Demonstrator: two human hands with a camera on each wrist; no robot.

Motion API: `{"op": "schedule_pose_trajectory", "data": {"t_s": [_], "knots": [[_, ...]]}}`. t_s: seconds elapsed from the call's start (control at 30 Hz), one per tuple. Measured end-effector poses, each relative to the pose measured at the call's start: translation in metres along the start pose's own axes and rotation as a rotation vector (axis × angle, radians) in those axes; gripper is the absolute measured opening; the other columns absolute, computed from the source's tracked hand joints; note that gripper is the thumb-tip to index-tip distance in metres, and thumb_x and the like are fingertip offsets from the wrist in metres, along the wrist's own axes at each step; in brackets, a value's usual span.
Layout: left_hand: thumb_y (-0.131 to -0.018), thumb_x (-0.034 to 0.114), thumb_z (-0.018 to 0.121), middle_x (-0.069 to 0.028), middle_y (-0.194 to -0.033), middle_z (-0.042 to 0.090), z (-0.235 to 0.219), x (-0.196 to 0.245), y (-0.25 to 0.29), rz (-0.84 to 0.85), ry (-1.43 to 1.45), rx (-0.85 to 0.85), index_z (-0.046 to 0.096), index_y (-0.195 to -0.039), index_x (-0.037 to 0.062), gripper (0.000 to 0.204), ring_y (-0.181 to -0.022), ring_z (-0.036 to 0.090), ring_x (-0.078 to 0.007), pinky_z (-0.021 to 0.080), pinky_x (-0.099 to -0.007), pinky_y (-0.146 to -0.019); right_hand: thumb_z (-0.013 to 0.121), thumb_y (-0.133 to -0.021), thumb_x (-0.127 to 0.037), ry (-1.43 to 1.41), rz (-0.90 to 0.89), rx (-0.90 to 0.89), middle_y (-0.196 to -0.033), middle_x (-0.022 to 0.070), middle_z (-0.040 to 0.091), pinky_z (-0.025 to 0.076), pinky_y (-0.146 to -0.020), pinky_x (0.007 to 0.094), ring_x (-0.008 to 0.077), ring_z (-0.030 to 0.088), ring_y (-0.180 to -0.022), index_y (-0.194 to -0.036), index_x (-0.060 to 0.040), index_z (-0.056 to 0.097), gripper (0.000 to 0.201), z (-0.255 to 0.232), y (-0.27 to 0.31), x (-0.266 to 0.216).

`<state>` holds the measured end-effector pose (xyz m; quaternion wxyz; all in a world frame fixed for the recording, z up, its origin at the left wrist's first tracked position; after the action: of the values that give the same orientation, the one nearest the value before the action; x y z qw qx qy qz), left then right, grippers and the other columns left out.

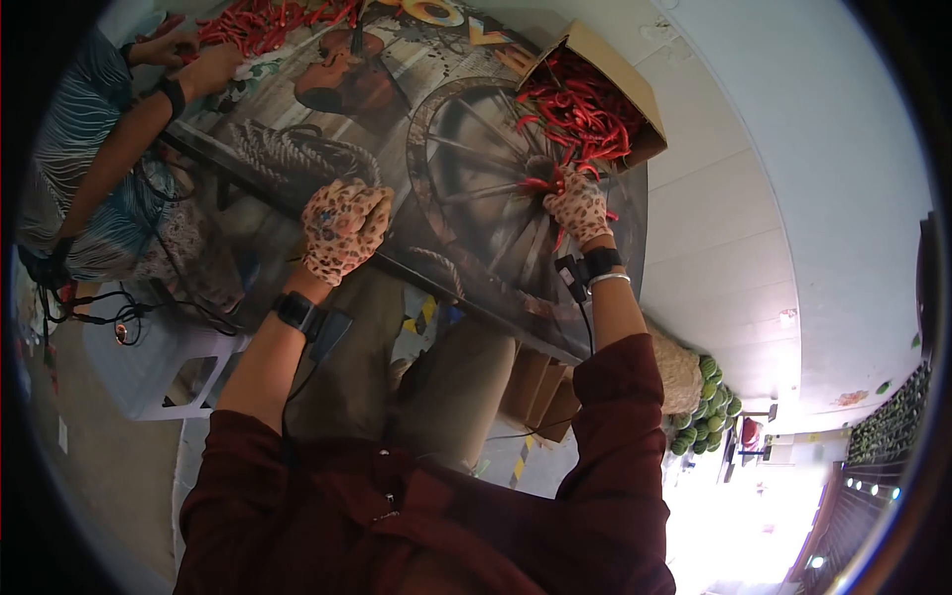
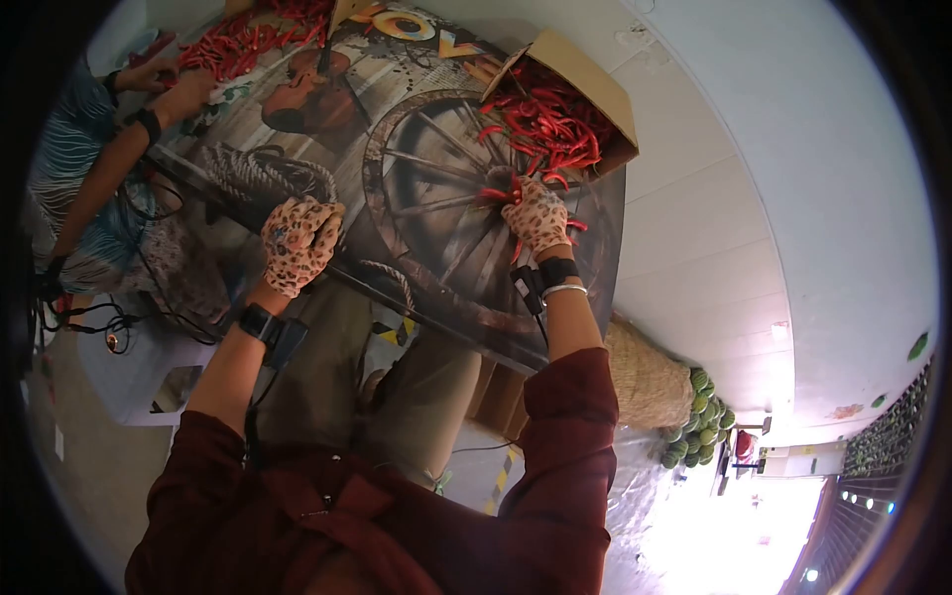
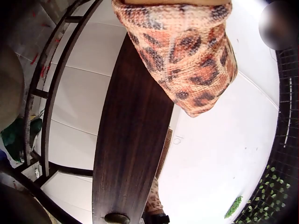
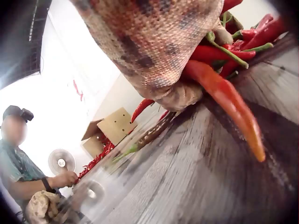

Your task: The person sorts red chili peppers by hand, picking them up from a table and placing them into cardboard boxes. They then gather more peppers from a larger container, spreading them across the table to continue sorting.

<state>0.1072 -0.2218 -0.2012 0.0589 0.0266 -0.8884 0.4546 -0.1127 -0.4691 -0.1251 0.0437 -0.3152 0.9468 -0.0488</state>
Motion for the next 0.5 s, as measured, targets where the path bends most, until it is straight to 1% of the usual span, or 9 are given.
{"op": "schedule_pose_trajectory", "data": {"t_s": [0.07,0.13,0.2,0.23,0.27,0.3,0.37,0.43,0.5], "knots": [[-0.071,0.016,0.062,-0.0039,-0.092,0.063,0.0,-0.001,0.0,-0.015,0.016,-0.008,0.066,-0.096,0.0115,0.026,-0.088,0.059,-0.0242,0.048,-0.0384,-0.075,0.067,-0.069,-0.019,-0.034,0.001,0.038,-0.094,0.0089,0.064,0.048,-0.08,0.0326,0.0241,0.061,-0.092,-0.112,-0.0042,0.057,0.047,0.001,0.001,0.005],[-0.071,0.016,0.062,-0.0038,-0.093,0.063,0.0,0.0,0.0,-0.029,0.022,-0.014,0.066,-0.095,0.0116,0.025,-0.088,0.059,-0.0238,0.048,-0.0386,-0.076,0.069,-0.068,-0.018,-0.266,0.067,0.199,-0.088,0.0096,0.064,0.048,-0.075,0.0311,0.0234,0.062,-0.083,-0.108,-0.0041,0.059,0.044,-0.001,0.0,0.019],[-0.071,0.016,0.062,-0.0037,-0.093,0.063,-0.003,0.001,0.0,-0.041,0.033,-0.022,0.066,-0.095,0.0118,0.024,-0.089,0.06,-0.0234,0.048,-0.0387,-0.076,0.07,-0.067,-0.018,-0.362,0.122,0.235,-0.085,0.0097,0.063,0.048,-0.073,0.031,0.0231,0.061,-0.079,-0.105,-0.003,0.059,0.042,-0.007,-0.004,0.034],[-0.075,0.016,0.058,-0.005,-0.094,0.064,-0.005,0.002,-0.001,-0.039,0.038,-0.032,0.066,-0.096,0.0113,0.023,-0.089,0.059,-0.0244,0.047,-0.0393,-0.079,0.07,-0.067,-0.017,-0.454,0.174,0.273,-0.083,0.0099,0.062,0.049,-0.071,0.0309,0.0227,0.06,-0.074,-0.103,-0.0019,0.059,0.041,-0.01,-0.007,0.044],[-0.08,0.015,0.054,-0.0062,-0.095,0.064,-0.005,0.004,-0.003,-0.036,0.044,-0.042,0.066,-0.098,0.0108,0.022,-0.09,0.059,-0.0254,0.046,-0.0398,-0.083,0.071,-0.067,-0.018,-0.438,0.141,0.292,-0.081,0.0099,0.062,0.048,-0.069,0.0327,0.0211,0.059,-0.072,-0.1,-0.0006,0.058,0.039,-0.016,-0.01,0.05],[-0.08,0.015,0.054,-0.0062,-0.095,0.064,-0.004,0.005,-0.003,-0.027,0.05,-0.045,0.066,-0.098,0.0108,0.022,-0.09,0.059,-0.0254,0.046,-0.0398,-0.083,0.071,-0.067,-0.018,-0.439,0.152,0.296,-0.081,0.0099,0.062,0.048,-0.069,0.0327,0.0211,0.059,-0.072,-0.1,-0.0006,0.058,0.039,-0.018,-0.011,0.056],[-0.081,0.016,0.053,-0.007,-0.098,0.064,0.001,0.0,0.0,-0.134,0.088,-0.155,0.065,-0.1,0.0107,0.023,-0.094,0.059,-0.0255,0.044,-0.0407,-0.087,0.071,-0.068,-0.017,-0.582,0.212,0.277,-0.081,0.0089,0.062,0.049,-0.067,0.0309,0.0184,0.06,-0.071,-0.099,-0.0004,0.059,0.037,-0.02,-0.007,0.066],[-0.082,0.015,0.052,-0.0069,-0.1,0.063,0.006,-0.002,0.003,-0.154,0.107,-0.167,0.065,-0.101,0.0109,0.024,-0.096,0.058,-0.0265,0.043,-0.0413,-0.089,0.069,-0.071,-0.014,-0.665,0.245,0.25,-0.08,0.0062,0.062,0.048,-0.065,0.029,0.0159,0.059,-0.069,-0.099,-0.0015,0.06,0.033,-0.022,0.001,0.068],[-0.082,0.016,0.053,-0.0077,-0.104,0.062,0.007,-0.002,0.005,-0.167,0.07,-0.17,0.064,-0.103,0.0111,0.025,-0.098,0.058,-0.0269,0.043,-0.0411,-0.09,0.067,-0.073,-0.011,-0.983,0.21,0.324,-0.078,0.0036,0.062,0.048,-0.062,0.0274,0.0141,0.058,-0.066,-0.099,-0.0015,0.061,0.028,-0.027,0.013,0.067]]}}
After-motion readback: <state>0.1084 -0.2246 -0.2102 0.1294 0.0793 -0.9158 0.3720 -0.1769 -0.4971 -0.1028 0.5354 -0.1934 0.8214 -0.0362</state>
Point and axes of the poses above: each hand's wrist, its own y-axis away from the middle knuckle, its own z-axis out of the palm, x = y × z, the point moved 4 cm from there along -y, towards the middle knuckle
